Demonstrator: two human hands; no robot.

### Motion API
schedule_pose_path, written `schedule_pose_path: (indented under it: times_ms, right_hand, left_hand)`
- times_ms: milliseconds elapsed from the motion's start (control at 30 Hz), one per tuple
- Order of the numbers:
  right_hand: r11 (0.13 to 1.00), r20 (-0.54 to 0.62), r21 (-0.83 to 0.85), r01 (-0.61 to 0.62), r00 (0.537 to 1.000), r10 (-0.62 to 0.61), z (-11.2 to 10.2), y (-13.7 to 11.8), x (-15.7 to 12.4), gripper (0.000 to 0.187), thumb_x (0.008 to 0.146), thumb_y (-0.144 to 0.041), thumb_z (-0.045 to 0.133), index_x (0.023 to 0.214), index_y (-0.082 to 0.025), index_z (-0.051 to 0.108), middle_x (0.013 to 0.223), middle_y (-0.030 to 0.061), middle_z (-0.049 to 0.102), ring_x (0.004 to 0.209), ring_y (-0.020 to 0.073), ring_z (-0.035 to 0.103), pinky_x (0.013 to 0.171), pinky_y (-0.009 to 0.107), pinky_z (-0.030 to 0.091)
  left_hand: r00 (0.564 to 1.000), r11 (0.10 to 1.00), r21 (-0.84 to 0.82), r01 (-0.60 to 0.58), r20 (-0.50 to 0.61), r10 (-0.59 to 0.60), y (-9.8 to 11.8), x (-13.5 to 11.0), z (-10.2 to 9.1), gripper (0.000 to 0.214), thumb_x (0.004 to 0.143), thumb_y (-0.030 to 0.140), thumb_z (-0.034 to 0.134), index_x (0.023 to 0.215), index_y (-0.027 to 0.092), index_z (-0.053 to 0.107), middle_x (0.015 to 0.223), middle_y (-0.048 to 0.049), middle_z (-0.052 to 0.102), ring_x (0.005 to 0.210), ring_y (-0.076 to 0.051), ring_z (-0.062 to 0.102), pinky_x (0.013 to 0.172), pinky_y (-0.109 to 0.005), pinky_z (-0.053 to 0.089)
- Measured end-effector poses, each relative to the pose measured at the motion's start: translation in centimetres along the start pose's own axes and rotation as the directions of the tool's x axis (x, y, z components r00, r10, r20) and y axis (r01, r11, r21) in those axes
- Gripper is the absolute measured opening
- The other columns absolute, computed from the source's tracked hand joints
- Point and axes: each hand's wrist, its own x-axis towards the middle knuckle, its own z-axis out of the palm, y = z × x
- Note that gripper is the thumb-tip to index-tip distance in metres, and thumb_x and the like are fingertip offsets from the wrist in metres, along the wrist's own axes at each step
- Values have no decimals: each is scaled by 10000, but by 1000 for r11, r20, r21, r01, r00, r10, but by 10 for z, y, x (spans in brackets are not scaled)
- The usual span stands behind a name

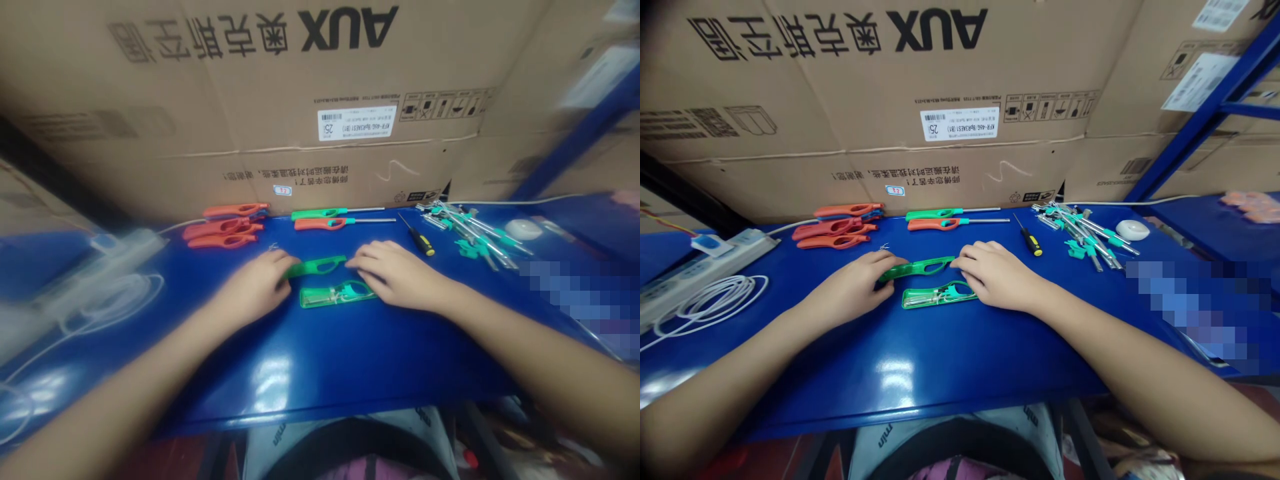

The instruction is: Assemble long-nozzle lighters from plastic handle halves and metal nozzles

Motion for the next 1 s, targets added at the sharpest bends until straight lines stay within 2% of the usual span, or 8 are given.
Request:
schedule_pose_path:
  times_ms: [133,300,433,567,633,733,800,1000]
  right_hand:
    - [1000,-57,-4,-3,998,3,0,-2,-1,383,984,-226,486,1358,-185,560,1241,140,628,1116,288,579,923,464,469]
    - [999,-112,-11,41,993,-42,-4,-5,-1,584,962,-333,587,1498,-197,402,1390,162,550,1240,309,523,1009,491,446]
    - [995,-96,-9,95,991,-96,-7,-6,-1,486,988,-381,560,1412,-154,494,1263,152,644,1153,290,579,994,466,432]
    - [995,-61,25,100,993,-98,-9,-6,-1,430,968,-472,579,1259,-156,596,1143,129,692,1037,270,610,948,434,421]
    - [995,-25,35,91,996,-90,-9,-5,0,405,960,-479,590,1207,-160,622,1086,117,696,988,259,610,916,415,415]
    - [996,33,53,74,997,-76,-8,-4,1,364,951,-479,600,1132,-167,655,1030,100,681,947,248,597,882,399,405]
    - [996,58,68,65,996,-69,-6,-4,1,352,946,-481,605,1109,-175,664,1044,94,668,960,247,589,887,401,400]
    - [996,128,81,31,991,-41,-3,-3,0,347,937,-483,617,1105,-184,666,1095,89,649,991,260,585,905,417,406]
  left_hand:
    - [999,996,-94,-6,-40,3,3,1,2,320,945,203,488,1225,194,645,1171,-97,692,1058,-253,665,943,-394,534]
    - [992,915,-398,-70,-120,24,20,-2,-7,271,974,283,531,1164,176,693,1121,-78,728,1006,-215,678,910,-349,538]
    - [999,760,-650,12,-29,-40,29,-3,-7,287,947,326,599,1172,178,700,1165,-75,732,1036,-221,684,928,-360,545]
    - [998,619,-784,56,43,-36,29,-1,1,302,939,316,610,1194,171,680,1192,-86,724,1065,-228,682,931,-374,552]
    - [999,643,-765,29,12,-31,29,-1,4,289,946,306,600,1191,174,677,1187,-86,718,1057,-221,680,925,-368,551]
    - [998,815,-576,-61,-62,31,31,-1,5,296,929,327,642,1185,187,692,1145,-82,703,1029,-217,663,925,-365,534]
    - [991,897,-422,-131,-51,120,31,-1,3,322,916,340,668,1203,195,691,1118,-80,693,1029,-227,643,928,-372,519]
    - [979,949,-246,-195,10,204,28,-2,3,319,943,340,626,1236,221,669,1124,-71,680,1032,-237,623,910,-372,508]
